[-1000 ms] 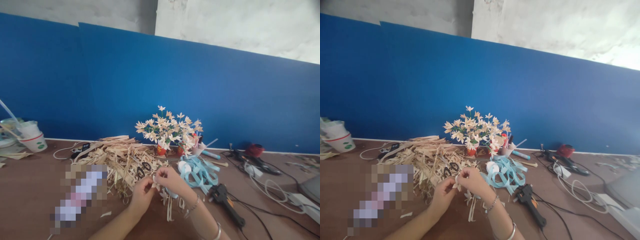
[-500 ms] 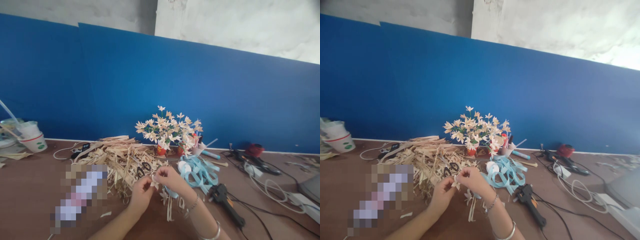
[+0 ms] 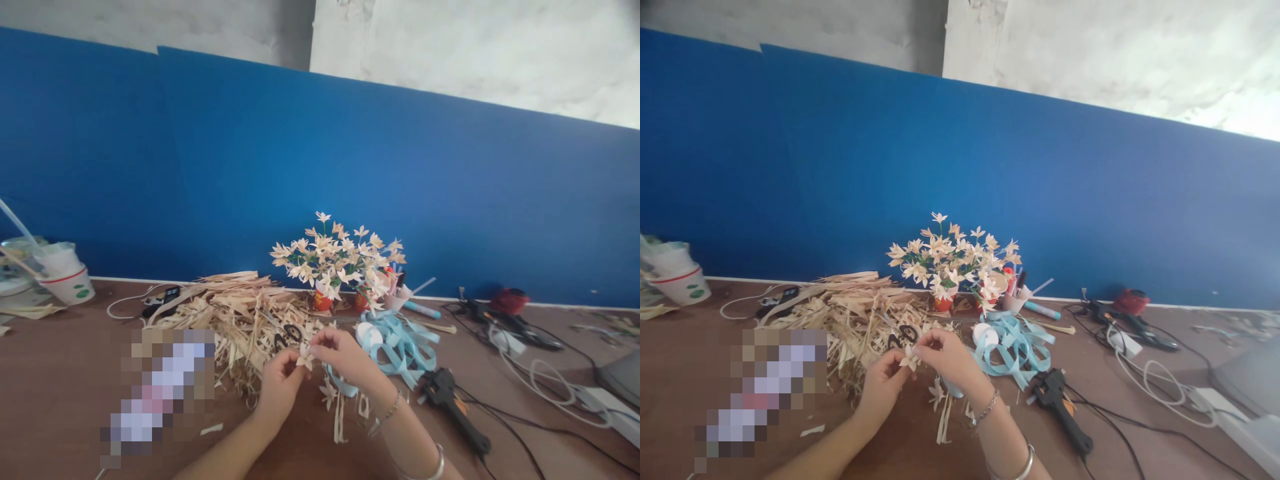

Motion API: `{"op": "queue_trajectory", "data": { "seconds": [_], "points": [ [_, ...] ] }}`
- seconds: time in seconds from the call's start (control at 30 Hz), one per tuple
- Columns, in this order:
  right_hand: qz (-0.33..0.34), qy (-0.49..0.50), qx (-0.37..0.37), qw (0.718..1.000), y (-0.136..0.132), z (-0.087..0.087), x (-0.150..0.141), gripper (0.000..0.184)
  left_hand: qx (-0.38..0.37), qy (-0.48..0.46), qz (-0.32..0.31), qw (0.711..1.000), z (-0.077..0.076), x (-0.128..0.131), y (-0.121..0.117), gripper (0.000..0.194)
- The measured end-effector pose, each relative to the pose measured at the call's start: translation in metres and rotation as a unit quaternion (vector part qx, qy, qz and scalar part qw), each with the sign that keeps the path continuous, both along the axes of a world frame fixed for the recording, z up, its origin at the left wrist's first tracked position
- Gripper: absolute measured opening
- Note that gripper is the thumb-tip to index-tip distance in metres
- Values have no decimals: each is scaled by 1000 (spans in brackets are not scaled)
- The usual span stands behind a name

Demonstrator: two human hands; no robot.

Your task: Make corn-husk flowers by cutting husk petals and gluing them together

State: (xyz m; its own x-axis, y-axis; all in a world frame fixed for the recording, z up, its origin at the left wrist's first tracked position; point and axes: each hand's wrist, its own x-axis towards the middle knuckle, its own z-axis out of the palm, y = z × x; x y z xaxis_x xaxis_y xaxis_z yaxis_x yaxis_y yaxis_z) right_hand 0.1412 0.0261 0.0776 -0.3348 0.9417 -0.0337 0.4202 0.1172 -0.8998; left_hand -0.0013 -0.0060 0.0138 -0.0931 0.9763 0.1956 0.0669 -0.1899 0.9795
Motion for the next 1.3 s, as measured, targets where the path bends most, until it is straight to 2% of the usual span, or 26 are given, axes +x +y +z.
{"op": "queue_trajectory", "data": {
  "seconds": [0.2, 0.47, 0.63, 0.77, 0.9, 1.13, 1.3],
  "points": [
    [-5, 1, 2, 1000, 0, -3, -4, 9, 33, 19, -2, 999, -2, 0, 0, 14],
    [-30, 49, -112, 992, -1, -3, -5, 12, 49, 20, 13, 999, -1, 0, -1, 12],
    [-10, 29, -96, 995, -1, -3, -1, 21, 35, 16, 33, 999, 0, -1, 0, 11],
    [20, 14, -83, 996, 0, -5, 1, 13, 28, 15, 27, 999, 0, -1, 0, 12],
    [-4, 28, -70, 997, 0, -6, -1, 5, 8, 4, 15, 1000, -2, -1, 1, 14],
    [7, 47, -85, 995, -1, -5, -1, 3, -1, -11, -1, 1000, -7, -1, 3, 13],
    [4, 24, -82, 996, -1, -2, -1, 4, 1, -17, 5, 1000, -4, -1, 3, 12]
  ]
}}
